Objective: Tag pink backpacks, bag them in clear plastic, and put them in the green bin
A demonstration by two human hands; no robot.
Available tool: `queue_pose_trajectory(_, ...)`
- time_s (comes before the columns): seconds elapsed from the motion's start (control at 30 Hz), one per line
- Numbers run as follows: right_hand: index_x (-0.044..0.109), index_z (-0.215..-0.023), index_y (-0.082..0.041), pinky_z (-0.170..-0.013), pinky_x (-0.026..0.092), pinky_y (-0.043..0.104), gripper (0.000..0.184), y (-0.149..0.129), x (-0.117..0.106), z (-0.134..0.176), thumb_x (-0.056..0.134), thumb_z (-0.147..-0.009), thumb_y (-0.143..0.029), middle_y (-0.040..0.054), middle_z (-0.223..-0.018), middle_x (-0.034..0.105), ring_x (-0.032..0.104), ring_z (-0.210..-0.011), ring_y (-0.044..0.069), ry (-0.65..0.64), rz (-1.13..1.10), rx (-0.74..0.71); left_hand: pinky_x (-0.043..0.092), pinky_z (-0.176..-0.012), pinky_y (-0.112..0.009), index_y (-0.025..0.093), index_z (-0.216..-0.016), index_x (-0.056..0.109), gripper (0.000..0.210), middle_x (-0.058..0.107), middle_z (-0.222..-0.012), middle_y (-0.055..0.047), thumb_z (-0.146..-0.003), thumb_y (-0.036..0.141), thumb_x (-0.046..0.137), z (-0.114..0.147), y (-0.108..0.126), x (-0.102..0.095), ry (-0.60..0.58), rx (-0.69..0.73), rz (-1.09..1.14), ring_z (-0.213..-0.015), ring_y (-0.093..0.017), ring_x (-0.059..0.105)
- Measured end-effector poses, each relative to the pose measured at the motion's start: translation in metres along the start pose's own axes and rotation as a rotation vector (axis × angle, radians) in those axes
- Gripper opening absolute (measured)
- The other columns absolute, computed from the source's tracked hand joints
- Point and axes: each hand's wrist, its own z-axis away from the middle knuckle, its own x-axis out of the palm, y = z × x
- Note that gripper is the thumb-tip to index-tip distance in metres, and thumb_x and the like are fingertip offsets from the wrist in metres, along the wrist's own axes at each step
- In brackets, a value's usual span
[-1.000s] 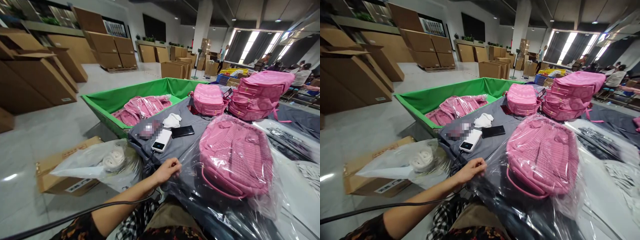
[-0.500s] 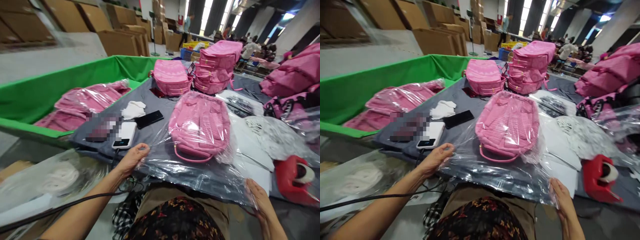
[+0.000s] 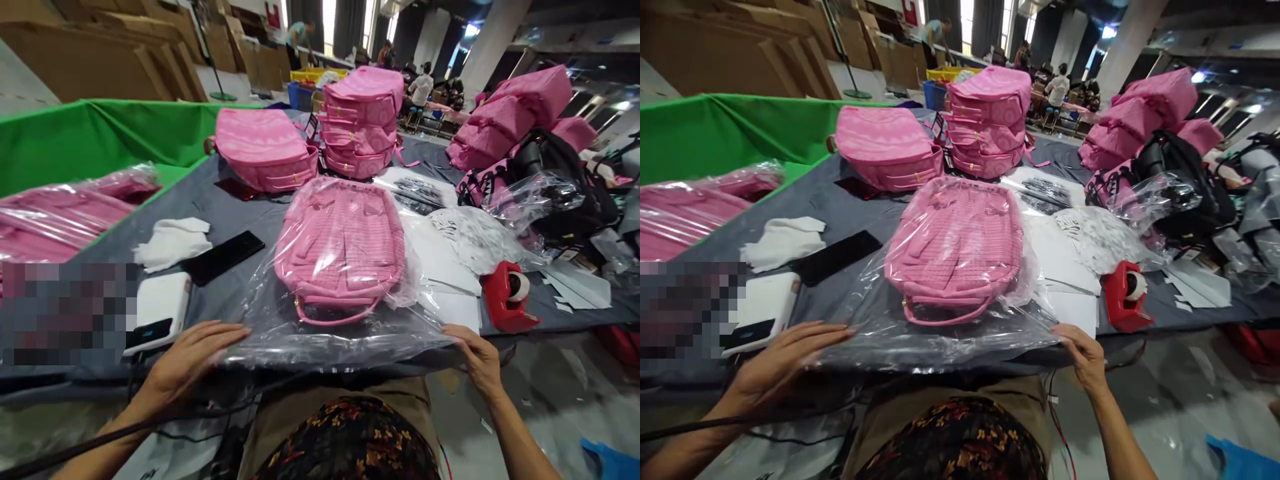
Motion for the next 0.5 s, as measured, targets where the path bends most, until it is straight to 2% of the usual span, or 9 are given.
queue_pose_trajectory(0.1,0.077,-0.079,-0.021,-0.082,0.057,0.04,0.041,-0.005,0.018,-0.008,0.064,-0.089,-0.059,0.0105,-0.093,0.077,0.071,-0.09,0.026,0.238,-0.15,0.09,0.054,-0.103,-0.044,0.036,-0.088,0.078,0.053,0.08,-0.098,0.006,-0.08,0.081,0.05,-0.017,0.011,-0.004,-0.041,-0.203,0.151,-0.101,-0.025,0.072)
queue_pose_trajectory(0.17,0.073,-0.077,-0.02,-0.075,0.055,0.035,0.047,-0.007,0.037,-0.016,0.059,-0.092,-0.062,0.0096,-0.087,0.075,0.069,-0.084,0.023,0.419,-0.22,0.091,0.053,-0.103,-0.042,0.03,-0.085,0.077,0.062,0.08,-0.096,0.002,-0.076,0.086,0.051,-0.027,0.021,-0.005,0.045,-0.316,0.2,-0.102,-0.027,0.071)
queue_pose_trajectory(0.23,0.068,-0.076,-0.02,-0.063,0.051,0.028,0.05,-0.008,0.056,-0.028,0.054,-0.094,-0.064,0.0045,-0.07,0.068,0.063,-0.066,0.017,0.562,-0.249,0.13,0.057,-0.094,-0.04,0.025,-0.08,0.073,0.069,0.078,-0.084,-0.001,-0.073,0.09,0.05,-0.035,0.029,0.0,0.119,-0.378,0.226,-0.091,-0.027,0.072)
queue_pose_trajectory(0.3,0.063,-0.074,-0.02,-0.049,0.041,0.024,0.053,-0.009,0.069,-0.04,0.055,-0.09,-0.069,-0.0023,-0.054,0.054,0.05,-0.049,0.013,0.592,-0.231,0.225,0.059,-0.078,-0.038,0.023,-0.076,0.068,0.069,0.073,-0.067,-0.002,-0.072,0.09,0.05,-0.043,0.033,0.008,0.167,-0.414,0.24,-0.072,-0.026,0.07)
queue_pose_trajectory(0.4,0.062,-0.074,-0.02,-0.038,0.028,0.024,0.06,-0.008,0.077,-0.053,0.06,-0.078,-0.08,-0.0071,-0.045,0.041,0.037,-0.038,0.01,0.493,-0.231,0.367,0.056,-0.068,-0.037,0.023,-0.075,0.062,0.061,0.068,-0.06,-0.002,-0.079,0.082,0.045,-0.056,0.03,0.02,0.141,-0.411,0.21,-0.061,-0.025,0.065)
queue_pose_trajectory(0.43,0.062,-0.075,-0.019,-0.037,0.026,0.024,0.062,-0.007,0.077,-0.055,0.061,-0.076,-0.081,-0.0075,-0.044,0.041,0.035,-0.037,0.01,0.474,-0.241,0.392,0.055,-0.071,-0.038,0.023,-0.078,0.063,0.058,0.069,-0.064,-0.003,-0.082,0.077,0.044,-0.059,0.03,0.023,0.154,-0.382,0.154,-0.064,-0.026,0.066)
queue_pose_trajectory(0.5,0.062,-0.08,-0.019,-0.038,0.027,0.024,0.062,-0.005,0.075,-0.054,0.062,-0.075,-0.08,-0.0074,-0.046,0.043,0.037,-0.038,0.01,0.473,-0.25,0.4,0.052,-0.086,-0.043,0.022,-0.092,0.066,0.051,0.075,-0.086,-0.008,-0.087,0.068,0.044,-0.066,0.036,0.028,0.263,-0.24,-0.023,-0.085,-0.029,0.069)
